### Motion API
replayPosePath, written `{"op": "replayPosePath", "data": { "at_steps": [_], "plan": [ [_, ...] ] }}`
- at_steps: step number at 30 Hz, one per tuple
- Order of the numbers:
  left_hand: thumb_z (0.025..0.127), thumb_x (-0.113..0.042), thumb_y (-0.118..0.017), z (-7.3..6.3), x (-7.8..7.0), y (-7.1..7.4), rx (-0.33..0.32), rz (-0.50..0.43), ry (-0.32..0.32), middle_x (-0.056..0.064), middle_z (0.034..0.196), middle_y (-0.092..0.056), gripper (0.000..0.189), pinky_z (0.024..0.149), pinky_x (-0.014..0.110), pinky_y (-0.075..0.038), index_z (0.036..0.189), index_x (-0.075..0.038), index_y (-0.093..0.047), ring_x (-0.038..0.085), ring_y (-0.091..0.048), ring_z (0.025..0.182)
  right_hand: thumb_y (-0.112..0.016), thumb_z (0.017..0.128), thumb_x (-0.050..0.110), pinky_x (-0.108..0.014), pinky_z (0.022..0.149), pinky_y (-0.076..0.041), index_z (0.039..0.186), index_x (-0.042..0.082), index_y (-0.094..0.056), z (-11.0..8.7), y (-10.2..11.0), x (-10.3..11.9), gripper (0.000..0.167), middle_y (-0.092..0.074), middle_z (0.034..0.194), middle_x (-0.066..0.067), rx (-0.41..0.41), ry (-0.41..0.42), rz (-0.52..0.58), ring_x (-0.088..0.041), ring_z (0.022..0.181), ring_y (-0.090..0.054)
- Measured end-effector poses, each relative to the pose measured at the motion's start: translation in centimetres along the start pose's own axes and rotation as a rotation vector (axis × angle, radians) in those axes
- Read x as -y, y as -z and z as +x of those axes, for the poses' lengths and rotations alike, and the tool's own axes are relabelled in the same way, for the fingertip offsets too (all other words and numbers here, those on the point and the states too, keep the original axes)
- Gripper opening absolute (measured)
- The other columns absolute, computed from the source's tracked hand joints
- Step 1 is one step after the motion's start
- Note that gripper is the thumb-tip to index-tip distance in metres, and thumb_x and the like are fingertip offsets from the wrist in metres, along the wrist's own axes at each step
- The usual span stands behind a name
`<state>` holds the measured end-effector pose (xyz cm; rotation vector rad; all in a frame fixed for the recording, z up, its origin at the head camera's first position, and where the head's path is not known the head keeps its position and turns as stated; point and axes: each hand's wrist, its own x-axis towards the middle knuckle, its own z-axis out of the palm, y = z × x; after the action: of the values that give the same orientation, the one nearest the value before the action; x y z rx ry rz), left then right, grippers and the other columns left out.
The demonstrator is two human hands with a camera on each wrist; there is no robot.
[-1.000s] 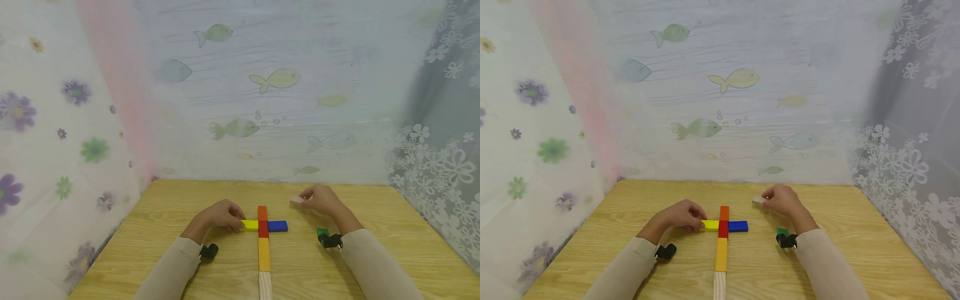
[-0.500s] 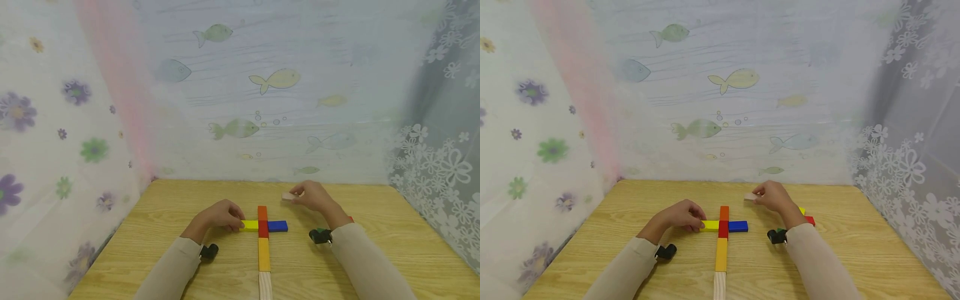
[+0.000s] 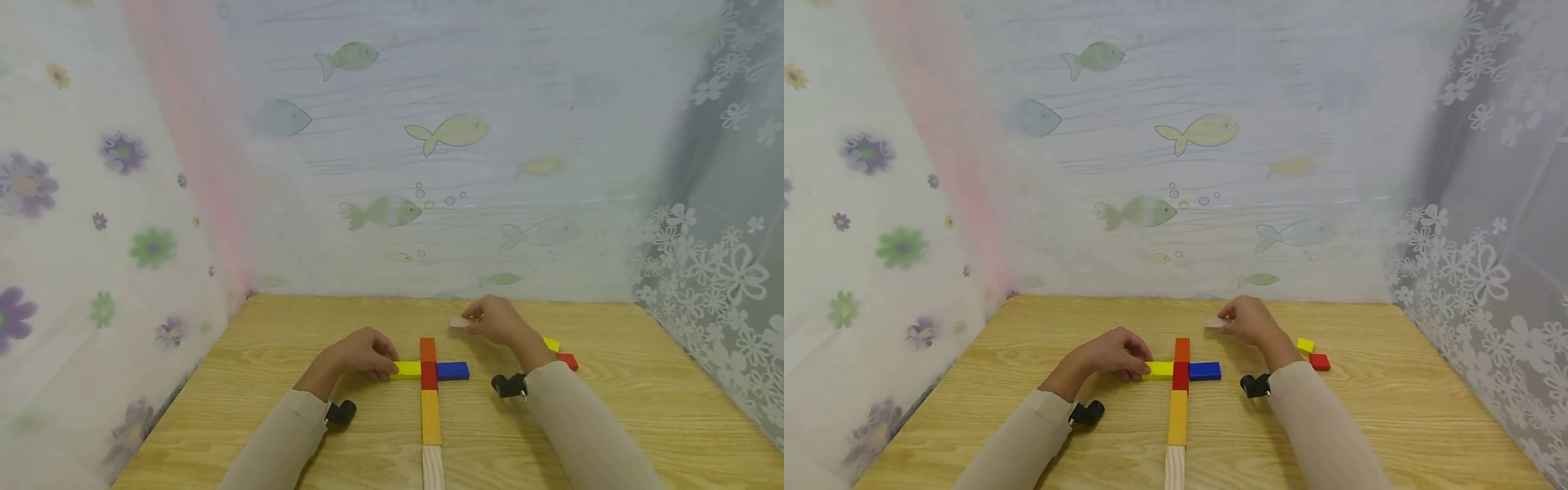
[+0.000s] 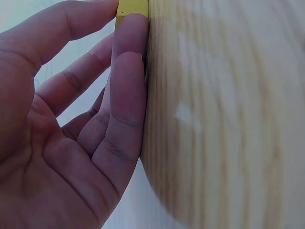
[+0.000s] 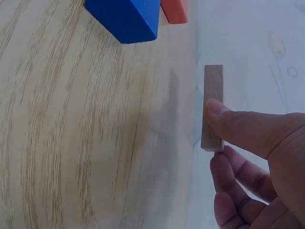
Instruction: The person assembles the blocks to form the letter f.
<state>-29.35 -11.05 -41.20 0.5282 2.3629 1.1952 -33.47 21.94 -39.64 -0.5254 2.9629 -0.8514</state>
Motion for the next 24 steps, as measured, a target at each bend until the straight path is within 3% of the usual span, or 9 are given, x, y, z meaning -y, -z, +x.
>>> {"op": "replayPosePath", "data": {
  "at_steps": [24],
  "plan": [
    [0.088,-0.016,-0.082,0.1,0.1,0.0,0.004,0.001,-0.015,0.004,0.086,-0.077,0.020,0.072,0.035,-0.064,0.104,-0.006,-0.078,0.019,-0.074,0.074,-0.083,0.085,0.012,-0.048,0.098,-0.056,0.113,0.006,-0.080,2.5,-2.3,1.0,0.028,-0.077,0.114,-0.011,0.022,0.011,-0.003,-0.030,0.110,-0.070]
  ]
}}
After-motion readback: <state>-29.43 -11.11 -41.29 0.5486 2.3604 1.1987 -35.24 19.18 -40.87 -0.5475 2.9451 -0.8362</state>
